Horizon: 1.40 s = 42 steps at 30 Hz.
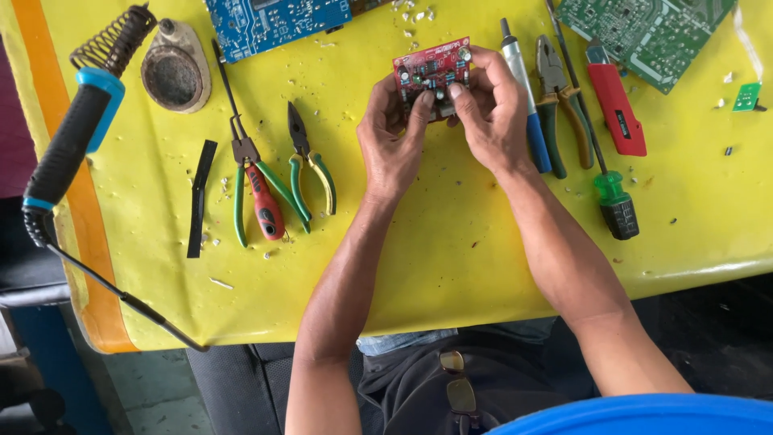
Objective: The person holds a small red circuit board with both hands, turning it over and manipulating components on its surface. Various tools and other circuit boards are visible on the yellow workbench.
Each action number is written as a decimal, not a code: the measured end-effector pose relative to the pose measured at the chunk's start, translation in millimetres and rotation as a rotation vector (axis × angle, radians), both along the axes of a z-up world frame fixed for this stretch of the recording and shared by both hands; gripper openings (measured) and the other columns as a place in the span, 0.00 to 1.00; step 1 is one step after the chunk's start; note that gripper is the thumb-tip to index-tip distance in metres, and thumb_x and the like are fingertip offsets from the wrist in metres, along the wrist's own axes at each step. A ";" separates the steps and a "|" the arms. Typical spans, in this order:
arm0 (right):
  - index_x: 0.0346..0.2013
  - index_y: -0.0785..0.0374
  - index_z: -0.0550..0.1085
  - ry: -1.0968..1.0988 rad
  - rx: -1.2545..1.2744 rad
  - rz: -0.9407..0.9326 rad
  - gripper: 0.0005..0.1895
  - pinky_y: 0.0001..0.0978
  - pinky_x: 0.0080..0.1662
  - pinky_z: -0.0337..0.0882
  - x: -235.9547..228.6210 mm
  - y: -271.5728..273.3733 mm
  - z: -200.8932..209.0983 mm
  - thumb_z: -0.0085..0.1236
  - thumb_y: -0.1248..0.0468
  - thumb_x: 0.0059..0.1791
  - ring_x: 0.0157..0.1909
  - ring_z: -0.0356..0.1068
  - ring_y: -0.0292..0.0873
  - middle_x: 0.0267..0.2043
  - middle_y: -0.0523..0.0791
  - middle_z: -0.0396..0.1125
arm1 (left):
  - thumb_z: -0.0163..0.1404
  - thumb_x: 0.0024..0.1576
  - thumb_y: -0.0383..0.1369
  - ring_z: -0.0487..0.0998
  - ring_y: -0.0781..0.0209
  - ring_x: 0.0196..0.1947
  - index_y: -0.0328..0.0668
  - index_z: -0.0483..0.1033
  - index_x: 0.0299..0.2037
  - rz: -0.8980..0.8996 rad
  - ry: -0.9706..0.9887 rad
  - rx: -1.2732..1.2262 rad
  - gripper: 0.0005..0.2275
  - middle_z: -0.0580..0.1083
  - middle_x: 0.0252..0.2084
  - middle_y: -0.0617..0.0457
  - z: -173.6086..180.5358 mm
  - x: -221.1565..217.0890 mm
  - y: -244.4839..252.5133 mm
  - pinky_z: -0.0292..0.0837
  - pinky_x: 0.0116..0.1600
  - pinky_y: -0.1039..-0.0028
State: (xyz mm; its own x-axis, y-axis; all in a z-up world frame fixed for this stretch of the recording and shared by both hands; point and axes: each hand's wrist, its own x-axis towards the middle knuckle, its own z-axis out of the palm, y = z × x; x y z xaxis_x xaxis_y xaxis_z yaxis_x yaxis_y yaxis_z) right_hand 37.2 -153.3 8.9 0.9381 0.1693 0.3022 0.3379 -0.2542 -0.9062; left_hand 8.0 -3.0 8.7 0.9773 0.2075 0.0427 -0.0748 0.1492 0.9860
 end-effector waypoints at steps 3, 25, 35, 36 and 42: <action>0.50 0.65 0.67 -0.054 -0.004 -0.096 0.17 0.29 0.30 0.54 2.9 -5.8 -17.0 0.47 0.52 0.62 0.28 0.51 0.35 0.26 0.38 0.52 | 0.56 0.61 0.33 0.80 0.67 0.41 0.39 0.72 0.54 -0.037 0.011 0.026 0.14 0.80 0.45 0.52 -2.3 -0.2 -1.6 0.81 0.50 0.78; 0.57 0.67 0.70 0.002 -0.030 -0.056 0.16 0.25 0.31 0.67 0.1 -9.2 -14.8 0.50 0.58 0.60 0.28 0.60 0.35 0.33 0.42 0.62 | 0.54 0.64 0.36 0.71 0.75 0.32 0.41 0.74 0.49 0.010 -0.019 0.056 0.09 0.74 0.34 0.60 4.1 -0.8 -3.9 0.72 0.35 0.83; 0.56 0.69 0.72 0.029 0.082 -0.052 0.14 0.34 0.35 0.68 1.8 -12.7 -20.5 0.48 0.63 0.61 0.31 0.66 0.42 0.35 0.51 0.67 | 0.55 0.64 0.34 0.76 0.65 0.39 0.39 0.74 0.51 -0.041 -0.047 0.077 0.10 0.76 0.38 0.52 -17.5 2.0 -0.9 0.77 0.46 0.73; 0.54 0.69 0.74 0.051 0.180 -0.025 0.12 0.45 0.41 0.78 2.8 -13.7 -25.0 0.48 0.65 0.60 0.35 0.77 0.52 0.38 0.60 0.74 | 0.55 0.65 0.36 0.81 0.58 0.45 0.39 0.76 0.52 -0.017 -0.077 0.113 0.11 0.78 0.41 0.45 -28.9 3.2 1.0 0.80 0.53 0.64; 0.58 0.64 0.73 0.026 0.166 -0.030 0.13 0.41 0.43 0.76 2.7 -13.2 -16.8 0.47 0.63 0.61 0.41 0.76 0.46 0.38 0.55 0.73 | 0.55 0.65 0.35 0.81 0.55 0.47 0.38 0.75 0.54 -0.037 -0.080 0.120 0.12 0.79 0.43 0.43 -16.6 -0.9 -5.1 0.79 0.54 0.62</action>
